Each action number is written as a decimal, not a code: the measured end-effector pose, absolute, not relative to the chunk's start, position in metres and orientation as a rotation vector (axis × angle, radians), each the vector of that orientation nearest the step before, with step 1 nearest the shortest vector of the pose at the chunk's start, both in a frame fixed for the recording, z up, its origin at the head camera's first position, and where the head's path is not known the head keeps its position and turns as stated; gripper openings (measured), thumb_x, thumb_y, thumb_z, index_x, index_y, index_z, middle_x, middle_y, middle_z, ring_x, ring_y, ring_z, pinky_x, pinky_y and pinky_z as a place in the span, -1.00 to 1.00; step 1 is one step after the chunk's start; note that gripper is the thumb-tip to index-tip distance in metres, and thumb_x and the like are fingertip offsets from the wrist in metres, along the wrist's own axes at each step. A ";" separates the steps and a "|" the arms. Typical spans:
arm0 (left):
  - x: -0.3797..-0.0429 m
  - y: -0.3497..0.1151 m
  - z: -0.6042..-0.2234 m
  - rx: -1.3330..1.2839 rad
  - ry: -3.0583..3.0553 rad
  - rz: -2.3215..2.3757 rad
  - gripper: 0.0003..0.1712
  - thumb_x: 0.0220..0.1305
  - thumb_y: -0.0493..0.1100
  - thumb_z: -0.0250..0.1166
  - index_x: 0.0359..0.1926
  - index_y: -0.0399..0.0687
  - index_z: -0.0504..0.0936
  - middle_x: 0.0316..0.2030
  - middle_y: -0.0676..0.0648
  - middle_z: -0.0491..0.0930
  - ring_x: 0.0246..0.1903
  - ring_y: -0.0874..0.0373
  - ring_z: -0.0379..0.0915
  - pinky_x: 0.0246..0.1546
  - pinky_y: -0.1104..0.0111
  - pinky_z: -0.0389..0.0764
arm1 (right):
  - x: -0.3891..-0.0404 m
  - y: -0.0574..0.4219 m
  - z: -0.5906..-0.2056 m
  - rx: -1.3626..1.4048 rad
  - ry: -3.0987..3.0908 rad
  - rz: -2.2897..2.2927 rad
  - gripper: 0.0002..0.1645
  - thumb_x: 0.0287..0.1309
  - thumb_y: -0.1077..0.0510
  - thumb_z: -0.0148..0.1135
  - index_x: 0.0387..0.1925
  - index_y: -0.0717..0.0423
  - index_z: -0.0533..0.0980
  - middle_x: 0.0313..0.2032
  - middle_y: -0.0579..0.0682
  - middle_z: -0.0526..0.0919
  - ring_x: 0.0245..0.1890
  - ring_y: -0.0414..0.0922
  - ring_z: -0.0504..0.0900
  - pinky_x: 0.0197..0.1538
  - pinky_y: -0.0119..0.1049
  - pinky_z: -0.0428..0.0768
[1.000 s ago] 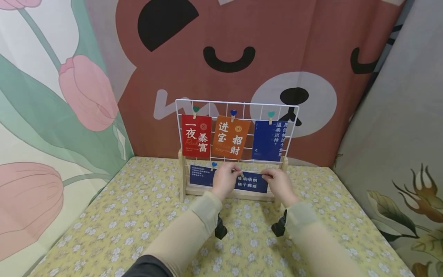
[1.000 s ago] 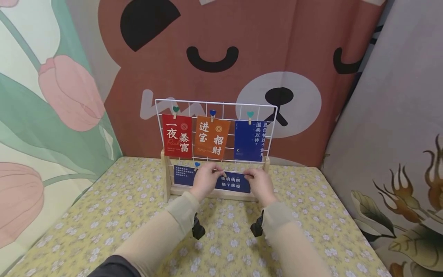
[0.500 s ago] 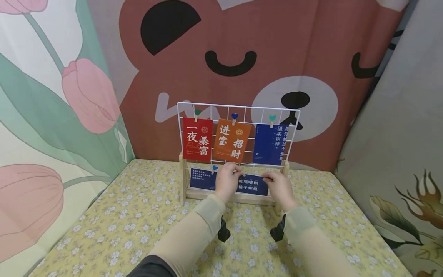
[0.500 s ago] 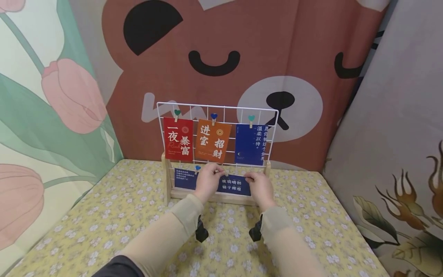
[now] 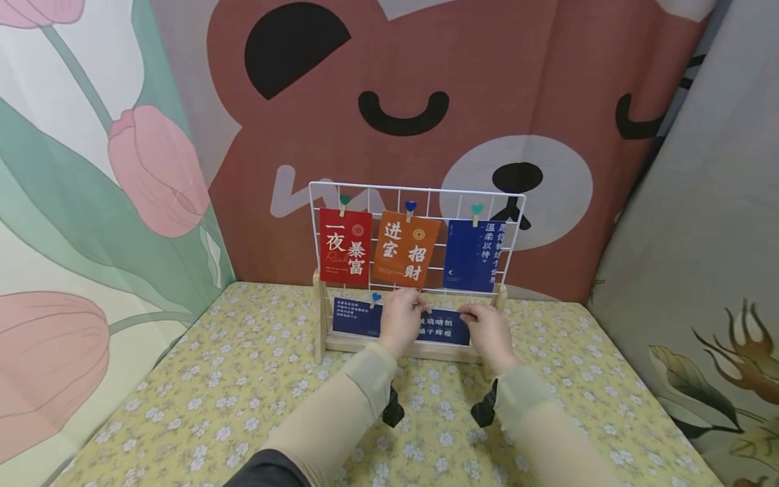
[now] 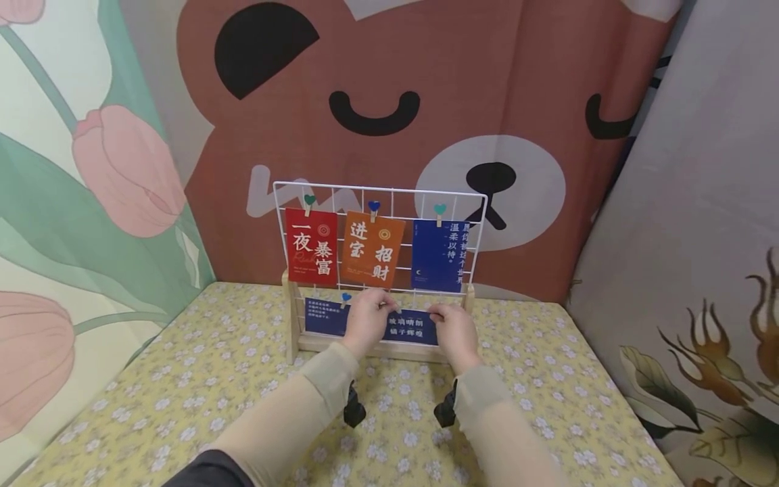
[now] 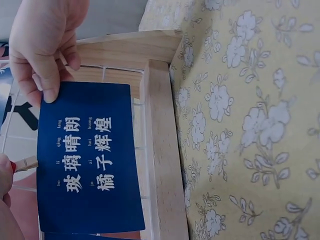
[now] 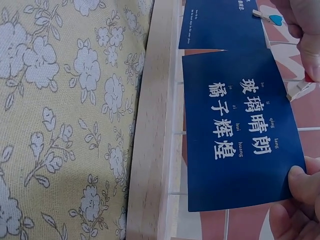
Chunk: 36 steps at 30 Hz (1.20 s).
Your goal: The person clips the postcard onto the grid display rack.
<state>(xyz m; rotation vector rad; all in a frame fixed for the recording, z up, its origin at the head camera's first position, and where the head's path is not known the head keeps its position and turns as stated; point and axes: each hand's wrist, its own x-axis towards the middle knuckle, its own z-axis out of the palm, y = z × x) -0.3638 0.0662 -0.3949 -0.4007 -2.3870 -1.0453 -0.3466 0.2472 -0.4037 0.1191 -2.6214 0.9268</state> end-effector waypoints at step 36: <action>-0.359 0.072 -0.398 -0.487 -2.402 -0.873 -0.78 0.28 -0.14 0.29 -0.09 -0.04 0.72 -0.16 -0.01 0.69 -0.09 0.09 0.57 0.06 0.23 0.47 | -0.342 0.237 -0.406 0.120 -2.547 0.729 -0.74 0.29 0.24 0.18 -0.02 0.18 0.63 -0.10 0.15 0.57 -0.13 0.08 0.58 -0.08 0.00 0.55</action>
